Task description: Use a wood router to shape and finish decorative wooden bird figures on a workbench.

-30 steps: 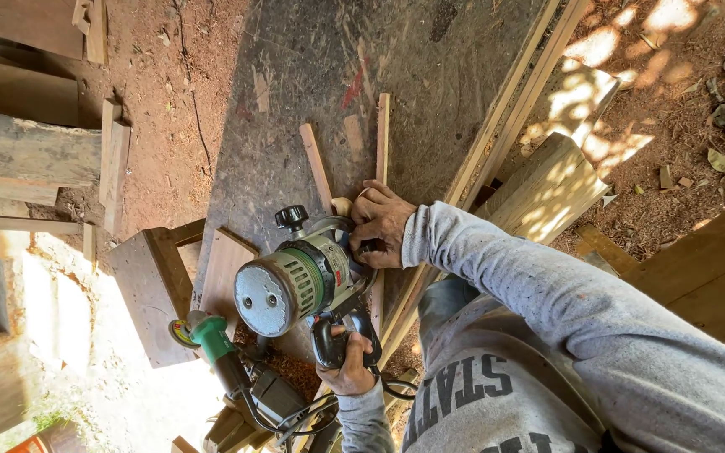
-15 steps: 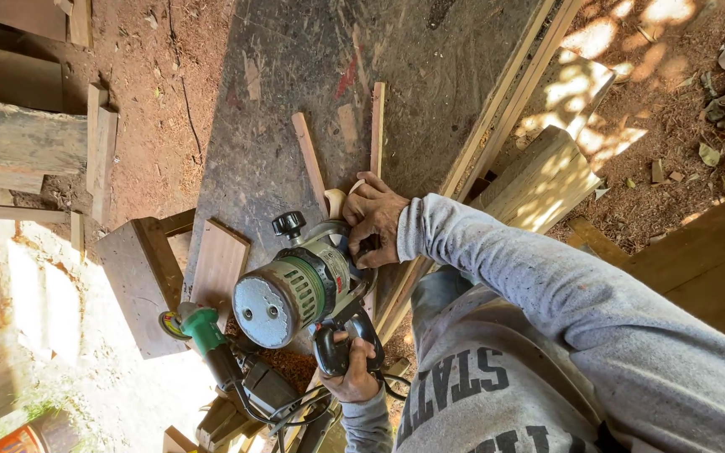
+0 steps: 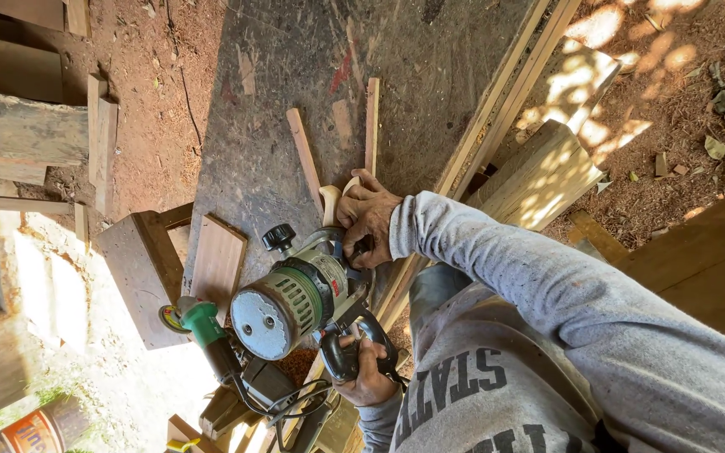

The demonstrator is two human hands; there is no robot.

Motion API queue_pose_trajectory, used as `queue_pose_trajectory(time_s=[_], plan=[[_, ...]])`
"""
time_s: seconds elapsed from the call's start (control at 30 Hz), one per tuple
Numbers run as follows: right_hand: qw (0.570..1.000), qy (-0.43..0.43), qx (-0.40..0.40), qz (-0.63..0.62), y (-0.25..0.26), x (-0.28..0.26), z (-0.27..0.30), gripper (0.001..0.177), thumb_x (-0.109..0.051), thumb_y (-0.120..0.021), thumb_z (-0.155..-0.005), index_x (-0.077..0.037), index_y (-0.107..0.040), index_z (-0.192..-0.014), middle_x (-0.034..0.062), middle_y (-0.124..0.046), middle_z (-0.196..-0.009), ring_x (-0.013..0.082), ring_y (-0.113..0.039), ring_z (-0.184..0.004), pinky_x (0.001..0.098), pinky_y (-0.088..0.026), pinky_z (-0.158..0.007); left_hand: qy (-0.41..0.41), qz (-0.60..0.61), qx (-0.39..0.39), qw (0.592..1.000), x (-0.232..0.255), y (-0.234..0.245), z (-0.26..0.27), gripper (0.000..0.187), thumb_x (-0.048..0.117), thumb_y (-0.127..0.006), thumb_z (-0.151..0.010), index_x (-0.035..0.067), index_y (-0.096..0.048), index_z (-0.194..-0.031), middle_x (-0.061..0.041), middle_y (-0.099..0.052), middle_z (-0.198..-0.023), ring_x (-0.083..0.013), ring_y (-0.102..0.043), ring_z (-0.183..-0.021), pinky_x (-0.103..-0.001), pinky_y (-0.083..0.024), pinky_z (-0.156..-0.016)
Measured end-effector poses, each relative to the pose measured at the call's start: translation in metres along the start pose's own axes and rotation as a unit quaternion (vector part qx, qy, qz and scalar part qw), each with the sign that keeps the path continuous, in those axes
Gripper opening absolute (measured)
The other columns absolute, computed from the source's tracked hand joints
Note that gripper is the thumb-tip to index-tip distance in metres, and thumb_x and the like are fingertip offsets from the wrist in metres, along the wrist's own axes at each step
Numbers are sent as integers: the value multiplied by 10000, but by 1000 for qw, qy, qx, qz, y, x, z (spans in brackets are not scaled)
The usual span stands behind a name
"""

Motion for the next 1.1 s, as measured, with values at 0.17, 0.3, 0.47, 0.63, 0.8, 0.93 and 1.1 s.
queue_pose_trajectory(time_s=[0.17,0.3,0.47,0.63,0.8,0.93,1.1], plan=[[1000,-3,-19,0,-2,0,0,158,-392,-829,-595,-334,-801,-740,-58,-492,-887,233,-477,-946,709,-20,-1157,-8,9,5,1000,5,-6,10,277,-69,-633,-809,63,-623,-1053,-59,-621,-581,-172,-605,-466,-300,-519,-472],[1000,13,-25,-8,1,-2,-1,163,-398,-853,-602,-338,-808,-747,-62,-496,-905,220,-476,-949,711,-11,-1150,-10,25,29,999,2,-5,17,274,-87,-625,-800,58,-620,-1033,-80,-642,-675,-178,-611,-468,-300,-523,-464],[999,17,-30,-14,0,-2,-1,170,-413,-870,-572,-352,-796,-713,-73,-497,-899,211,-471,-959,724,2,-1138,-4,-14,35,999,10,-9,23,298,-95,-598,-798,60,-616,-1053,-66,-635,-588,-166,-603,-453,-295,-526,-469],[999,25,-34,-15,-1,-1,-1,156,-438,-857,-582,-370,-788,-705,-77,-504,-889,210,-470,-968,727,11,-1129,40,-26,61,997,12,-9,27,244,-69,-636,-819,58,-625,-1027,-75,-631,-606,-171,-597,-473,-307,-524,-507],[998,20,-59,-9,-1,0,-2,146,-458,-846,-595,-383,-794,-709,-78,-504,-878,222,-467,-990,740,27,-1129,9,-48,8,999,12,-9,26,286,-61,-581,-831,84,-585,-1077,-58,-624,-587,-177,-610,-495,-330,-531,-524],[999,30,-42,-5,-3,1,-2,163,-449,-846,-582,-389,-801,-726,-70,-501,-893,223,-472,-975,736,9,-1123,14,-46,21,999,19,-14,27,300,-62,-569,-818,91,-595,-1075,-57,-617,-587,-180,-603,-493,-334,-523,-542],[998,19,-52,-19,1,-2,-3,175,-425,-852,-565,-372,-813,-728,-71,-523,-884,221,-474,-972,741,19,-1131,-1,-19,21,1000,11,-9,28,248,-35,-647,-823,71,-621,-1045,-69,-643,-603,-171,-614,-471,-304,-539,-491]])
Point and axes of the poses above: each hand's wrist, its own z-axis away from the middle knuckle, its own y-axis out of the back of the hand, x = y × z, the point moved 5 cm from there along -z, towards the middle knuckle
